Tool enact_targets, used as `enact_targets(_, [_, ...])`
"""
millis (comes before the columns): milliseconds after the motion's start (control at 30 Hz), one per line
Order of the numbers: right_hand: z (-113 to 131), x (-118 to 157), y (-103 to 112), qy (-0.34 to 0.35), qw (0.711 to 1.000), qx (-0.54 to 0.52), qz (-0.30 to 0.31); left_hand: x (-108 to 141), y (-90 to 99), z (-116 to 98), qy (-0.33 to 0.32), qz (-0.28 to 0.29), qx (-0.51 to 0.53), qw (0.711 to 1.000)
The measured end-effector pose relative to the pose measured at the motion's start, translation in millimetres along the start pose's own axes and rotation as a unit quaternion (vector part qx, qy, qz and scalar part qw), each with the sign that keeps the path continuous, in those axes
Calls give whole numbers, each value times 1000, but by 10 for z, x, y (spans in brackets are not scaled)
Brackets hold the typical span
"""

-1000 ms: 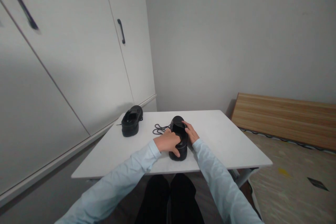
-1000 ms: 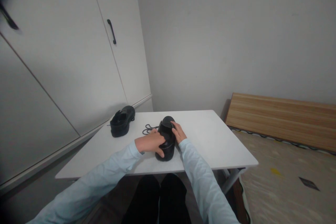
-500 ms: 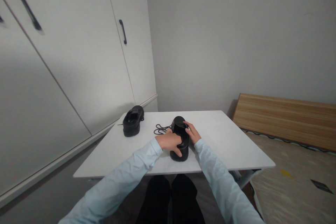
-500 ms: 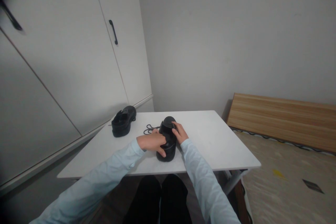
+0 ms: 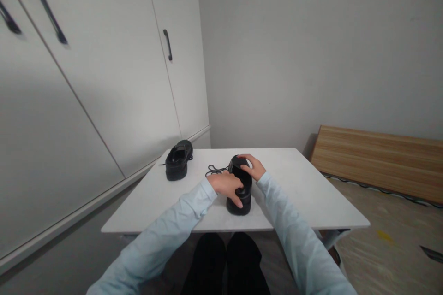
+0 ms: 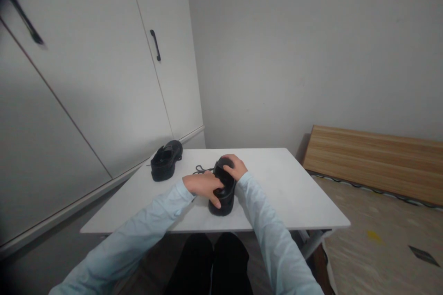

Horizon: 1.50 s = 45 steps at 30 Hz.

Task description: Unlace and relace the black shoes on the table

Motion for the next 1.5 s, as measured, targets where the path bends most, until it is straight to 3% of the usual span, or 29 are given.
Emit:
enact_targets(133, [26, -139, -120, -52, 998, -28, 19, 129, 224, 85, -58, 31, 188, 980])
enact_targets(233, [20, -177, -185, -85, 996, 21, 27, 269, 429, 243, -110, -15, 345, 932])
enact_targets(300, [27, -183, -208, -90, 994, 58, 30, 323, 531, 425, -114, -116, 430, 888])
enact_targets(367, [44, -184, -225, -81, 993, 80, 33, 328, 556, 651, -97, -249, 514, 815])
enact_targets(467, [67, -182, -244, -63, 993, 88, 45, 247, 400, 985, -43, -426, 564, 706])
enact_targets(533, [76, -178, -248, -58, 993, 91, 52, 126, 194, 1159, 8, -471, 562, 680])
enact_targets(700, [105, -156, -232, -77, 988, 113, 67, -178, -355, 1462, 94, -475, 537, 691])
enact_targets(800, [141, -142, -222, -77, 982, 151, 78, -262, -536, 1551, 116, -484, 457, 737])
enact_targets(900, [166, -137, -225, -68, 976, 185, 95, -295, -594, 1554, 121, -493, 330, 796])
enact_targets(1100, [184, -129, -232, -57, 971, 204, 108, -387, -685, 1466, 118, -414, 127, 894])
enact_targets(1233, [204, -112, -229, -56, 975, 192, 93, -392, -714, 1449, 155, -381, 83, 908])
enact_targets(1500, [162, -97, -276, -49, 982, 172, 56, -328, -651, 1421, 232, -382, 40, 894])
Point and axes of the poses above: each hand's wrist, its own x-axis away from the middle knuckle, its own y-axis out of the back of the hand, z = x × y, the point moved 4 cm from there along -x, towards the middle knuckle, and after that the axes turned 3 degrees about x, right-handed, at the moved point
